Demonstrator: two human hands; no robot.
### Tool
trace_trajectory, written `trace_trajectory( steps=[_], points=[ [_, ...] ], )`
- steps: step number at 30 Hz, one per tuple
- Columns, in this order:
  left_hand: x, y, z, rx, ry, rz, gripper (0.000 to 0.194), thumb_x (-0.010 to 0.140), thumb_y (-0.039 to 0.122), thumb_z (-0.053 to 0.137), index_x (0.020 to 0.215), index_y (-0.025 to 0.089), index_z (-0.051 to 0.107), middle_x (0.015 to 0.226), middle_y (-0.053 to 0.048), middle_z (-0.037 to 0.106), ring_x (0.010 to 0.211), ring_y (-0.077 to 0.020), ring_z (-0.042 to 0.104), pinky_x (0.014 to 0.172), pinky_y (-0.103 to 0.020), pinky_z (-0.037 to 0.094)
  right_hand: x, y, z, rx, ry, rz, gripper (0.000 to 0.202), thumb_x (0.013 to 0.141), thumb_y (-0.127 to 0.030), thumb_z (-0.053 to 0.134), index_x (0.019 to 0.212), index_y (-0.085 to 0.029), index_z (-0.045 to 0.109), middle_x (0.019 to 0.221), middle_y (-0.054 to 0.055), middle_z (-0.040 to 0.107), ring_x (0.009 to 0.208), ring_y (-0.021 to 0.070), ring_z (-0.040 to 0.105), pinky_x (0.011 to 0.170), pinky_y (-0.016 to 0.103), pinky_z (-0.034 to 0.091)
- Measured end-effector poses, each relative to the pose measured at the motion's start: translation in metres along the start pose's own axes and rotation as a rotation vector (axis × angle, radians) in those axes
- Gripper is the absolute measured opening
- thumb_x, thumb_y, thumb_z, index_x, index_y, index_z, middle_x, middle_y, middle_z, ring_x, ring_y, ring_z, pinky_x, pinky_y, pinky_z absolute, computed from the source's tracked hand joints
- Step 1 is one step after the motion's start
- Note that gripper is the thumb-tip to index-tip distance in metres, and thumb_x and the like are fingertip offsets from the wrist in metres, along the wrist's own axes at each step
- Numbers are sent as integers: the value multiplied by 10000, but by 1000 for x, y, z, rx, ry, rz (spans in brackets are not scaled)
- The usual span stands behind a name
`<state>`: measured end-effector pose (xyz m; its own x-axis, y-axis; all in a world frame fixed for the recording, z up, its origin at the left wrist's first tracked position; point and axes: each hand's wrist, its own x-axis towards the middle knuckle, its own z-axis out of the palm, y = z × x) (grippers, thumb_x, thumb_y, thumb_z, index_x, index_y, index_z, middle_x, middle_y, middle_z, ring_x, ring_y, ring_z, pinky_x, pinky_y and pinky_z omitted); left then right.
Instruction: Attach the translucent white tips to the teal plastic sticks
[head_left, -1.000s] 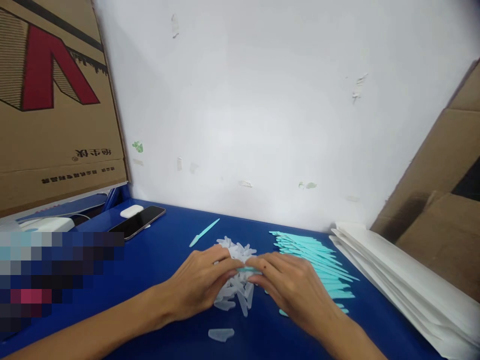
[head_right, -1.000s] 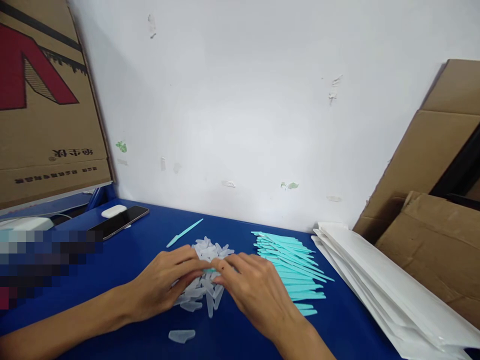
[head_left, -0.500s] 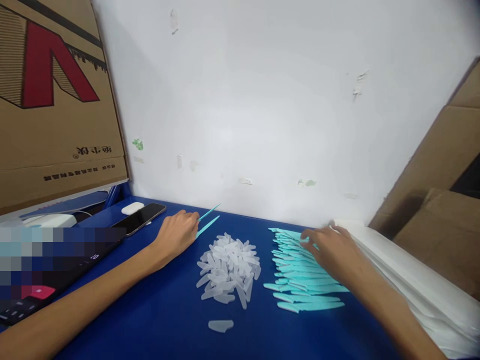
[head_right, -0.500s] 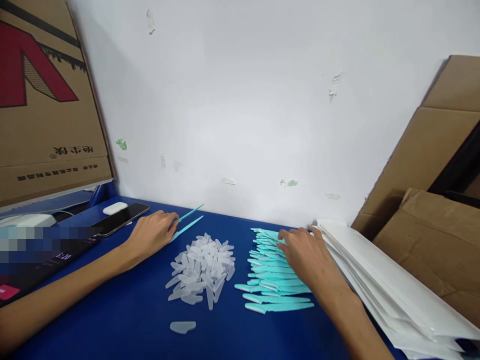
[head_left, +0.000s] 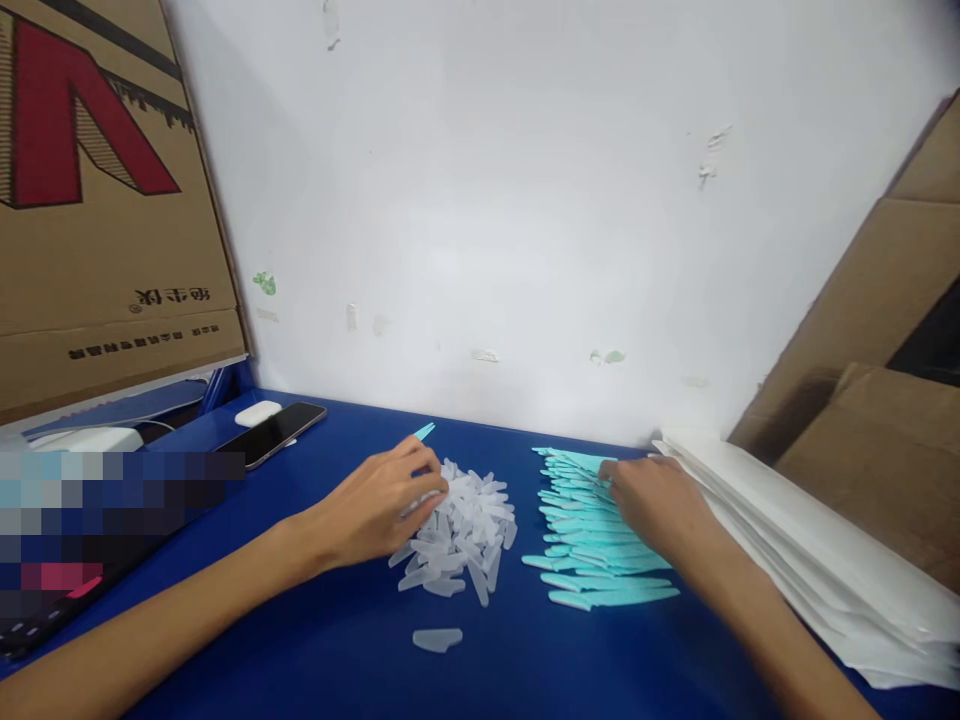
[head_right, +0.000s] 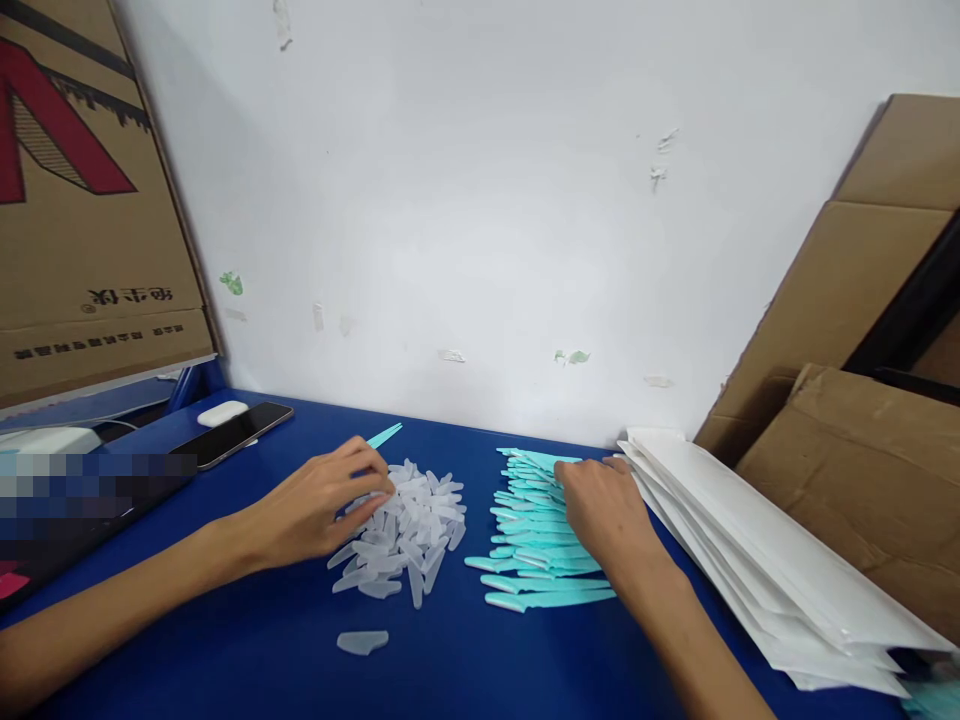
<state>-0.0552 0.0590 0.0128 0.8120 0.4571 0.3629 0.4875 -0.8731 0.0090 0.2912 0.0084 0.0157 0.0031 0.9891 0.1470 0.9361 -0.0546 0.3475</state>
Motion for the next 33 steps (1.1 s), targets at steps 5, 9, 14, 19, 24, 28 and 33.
trace_trajectory(
  steps=[5,9,14,19,24,28,33],
  points=[
    [-5,21,-16,-76,-141,109,113,915,228,526,963,192,622,969,-60,603,908,-221,506,681,-327,419,-2,5,-1,24,-9,9,409,862,-39,448,1122,-208,714,956,110,776,902,284,721,848,401,427],
    [-4,24,-21,-2,-204,133,77,885,246,560,907,190,608,903,-61,599,877,-232,511,667,-338,401,-6,10,-2,40,-32,20,429,859,-104,493,1238,-197,670,1071,129,759,986,305,702,869,412,437],
    [-3,24,-18,58,-257,139,88,908,255,548,892,193,608,868,-55,606,863,-232,531,598,-322,374,-6,12,0,45,-66,4,441,855,-155,534,1278,-198,650,1010,138,766,948,330,705,802,407,453],
    [-6,25,-12,92,-208,178,57,927,234,570,918,194,608,897,-52,624,872,-219,558,591,-311,379,-2,15,5,64,-63,2,377,878,-132,513,1209,-205,677,983,133,764,926,302,711,759,361,438],
    [-5,27,-12,69,-113,188,36,934,196,571,964,192,590,872,-36,628,833,-198,565,567,-291,368,2,19,11,75,-50,11,349,906,-128,469,1156,-209,699,908,134,762,849,296,718,702,344,420],
    [-3,26,-8,46,-76,170,67,979,196,512,1003,194,575,835,-19,614,799,-183,566,549,-276,352,3,22,12,73,-37,11,313,887,-110,505,1112,-192,707,901,133,759,837,293,717,680,327,408],
    [-4,22,3,41,5,157,149,1040,229,413,1059,199,557,919,-33,618,779,-169,582,550,-261,364,1,27,7,96,-11,19,310,911,-104,509,1130,-225,691,990,93,759,891,261,715,668,295,395]
  ],
)
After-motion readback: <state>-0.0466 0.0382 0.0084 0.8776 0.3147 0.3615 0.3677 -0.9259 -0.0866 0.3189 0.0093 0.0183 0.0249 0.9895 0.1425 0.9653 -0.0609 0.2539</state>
